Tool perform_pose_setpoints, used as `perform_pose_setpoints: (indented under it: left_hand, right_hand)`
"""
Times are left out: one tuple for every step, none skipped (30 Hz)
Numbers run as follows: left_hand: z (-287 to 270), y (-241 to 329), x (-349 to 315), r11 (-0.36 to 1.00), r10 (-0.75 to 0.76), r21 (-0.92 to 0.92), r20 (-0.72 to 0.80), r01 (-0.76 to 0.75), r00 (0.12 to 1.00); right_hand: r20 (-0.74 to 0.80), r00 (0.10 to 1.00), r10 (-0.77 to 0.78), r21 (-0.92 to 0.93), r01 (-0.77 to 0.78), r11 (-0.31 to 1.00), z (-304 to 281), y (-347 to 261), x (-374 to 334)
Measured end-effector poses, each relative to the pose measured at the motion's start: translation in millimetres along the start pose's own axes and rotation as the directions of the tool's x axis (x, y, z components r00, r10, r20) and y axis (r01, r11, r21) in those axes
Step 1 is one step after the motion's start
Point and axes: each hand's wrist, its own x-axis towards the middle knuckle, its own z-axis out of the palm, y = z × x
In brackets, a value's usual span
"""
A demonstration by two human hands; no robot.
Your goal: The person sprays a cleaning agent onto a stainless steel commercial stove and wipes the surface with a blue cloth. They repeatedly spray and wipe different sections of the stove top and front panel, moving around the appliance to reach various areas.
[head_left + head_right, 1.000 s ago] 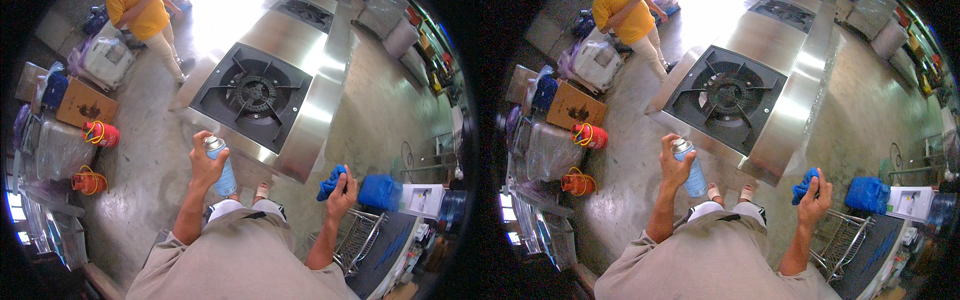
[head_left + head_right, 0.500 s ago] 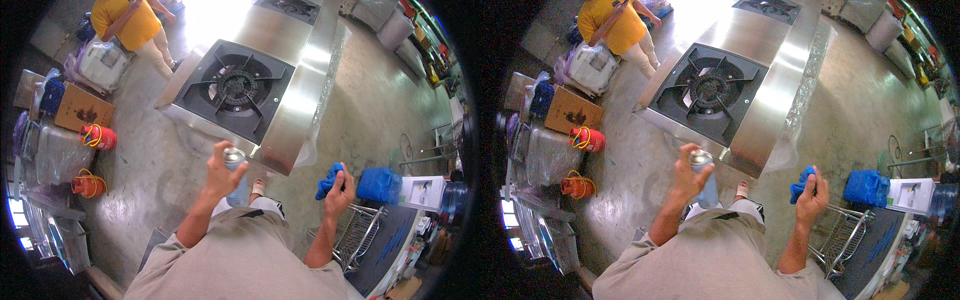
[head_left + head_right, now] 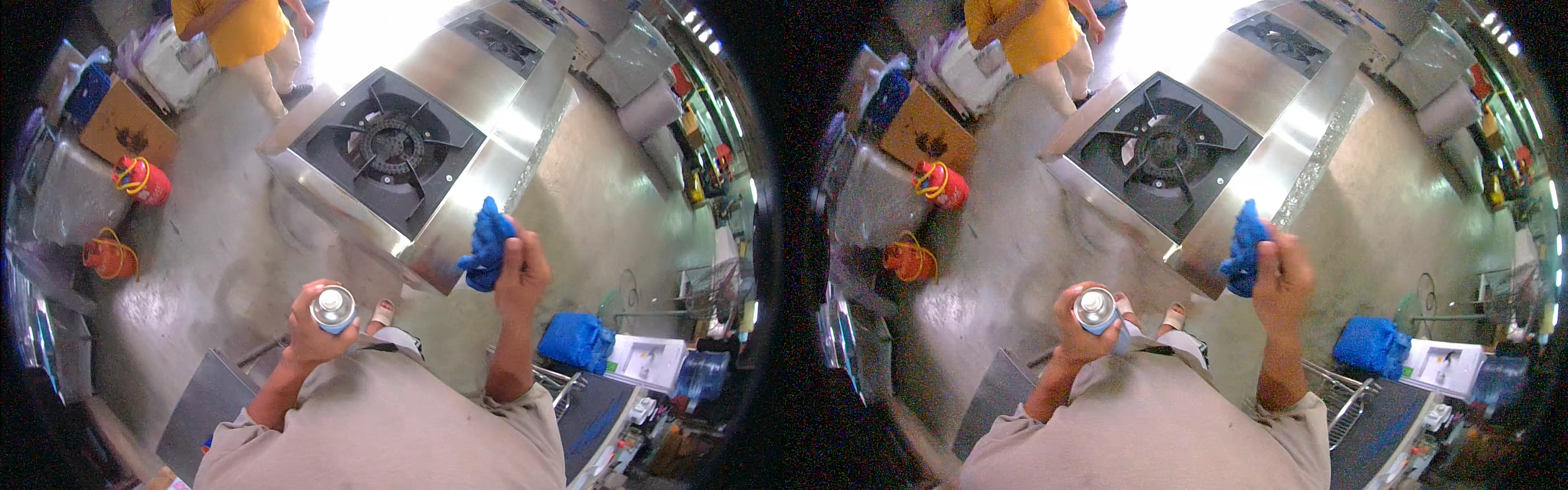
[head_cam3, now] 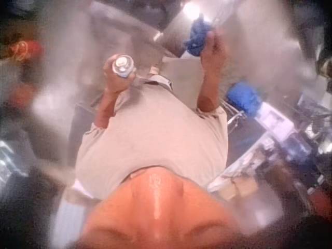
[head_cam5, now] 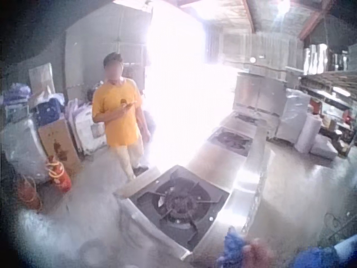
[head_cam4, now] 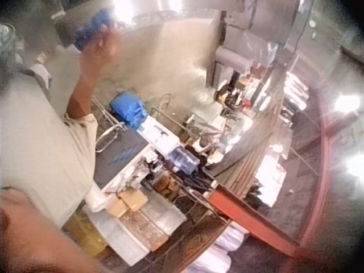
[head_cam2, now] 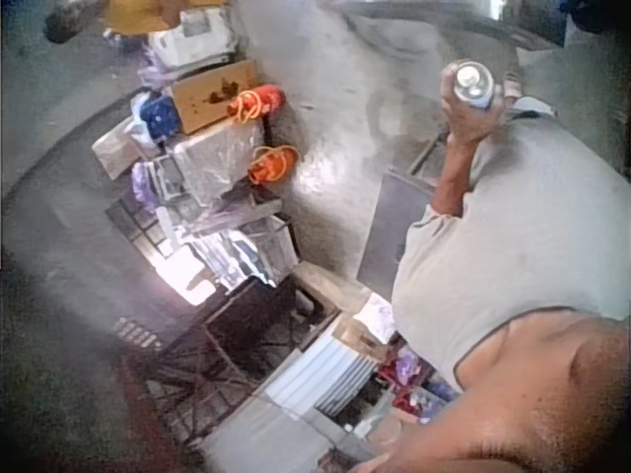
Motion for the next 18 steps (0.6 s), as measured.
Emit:
perform_pose_setpoints:
  left_hand:
    - [-1,2,-1,1.000,-0.009,0.014,-0.012,0.009,1.000]
    - [-1,4,-3,0.999,-0.018,0.028,-0.023,0.019,1.000]
    - [-1,6,-4,1.000,-0.011,0.021,-0.031,0.012,0.999]
    - [-1,5,-8,0.999,-0.037,0.000,-0.016,0.037,0.999]
    - [1,4,-13,0.998,-0.063,-0.021,0.001,0.063,0.998]
    - [2,3,-19,0.995,-0.095,-0.036,0.016,0.096,0.995]
    - [4,2,-23,0.993,-0.105,-0.056,0.003,0.105,0.994]
    - [7,0,-27,0.991,-0.115,-0.076,-0.010,0.114,0.993]
    - [7,0,-23,0.989,-0.115,-0.094,-0.017,0.113,0.993]
    - [7,1,-21,0.992,-0.104,-0.071,-0.020,0.103,0.994]
    - [6,4,-17,0.995,-0.095,-0.047,-0.022,0.093,0.995]
    - [4,7,-14,0.996,-0.086,-0.019,-0.020,0.086,0.996]
    - [3,7,-12,0.995,-0.095,-0.019,-0.008,0.095,0.995]
    - [2,6,-11,0.994,-0.105,-0.018,0.002,0.105,0.995]
    - [-1,5,-10,0.993,-0.113,-0.012,0.011,0.113,0.994]
    - [-2,3,-11,0.994,-0.104,-0.012,0.000,0.104,0.995]
    - [-2,-1,-14,0.995,-0.095,-0.011,-0.011,0.095,0.995]
    - [-1,-3,-14,0.996,-0.091,-0.011,-0.025,0.091,0.996]
  right_hand:
    - [0.142,0.988,-0.067,-0.038,0.073,0.997,5,-1,2]
    - [0.284,0.951,-0.124,-0.065,0.148,0.987,10,-2,3]
    - [0.323,0.935,-0.146,-0.062,0.175,0.983,18,-3,0]
    - [0.362,0.917,-0.168,-0.061,0.203,0.977,26,0,-6]
    - [0.399,0.898,-0.187,-0.060,0.229,0.971,31,5,-8]
    - [0.369,0.904,-0.217,-0.146,0.287,0.947,31,12,-7]
    - [0.342,0.906,-0.251,-0.232,0.340,0.912,27,20,-3]
    - [0.316,0.904,-0.288,-0.316,0.387,0.866,23,27,1]
    - [0.378,0.859,-0.346,-0.303,0.468,0.830,19,34,4]
    - [0.438,0.805,-0.400,-0.284,0.546,0.788,15,41,8]
    - [0.496,0.743,-0.450,-0.258,0.620,0.741,15,45,11]
    - [0.587,0.658,-0.471,-0.192,0.678,0.709,21,47,12]
    - [0.669,0.562,-0.487,-0.118,0.727,0.676,30,47,14]
    - [0.738,0.454,-0.499,-0.038,0.766,0.641,37,48,14]
    - [0.839,0.358,-0.411,-0.002,0.757,0.654,45,49,10]
    - [0.843,0.357,-0.403,-0.005,0.753,0.658,52,48,4]
    - [0.847,0.356,-0.394,-0.006,0.749,0.662,60,44,-2]
    - [0.854,0.351,-0.384,-0.006,0.745,0.667,68,41,-4]
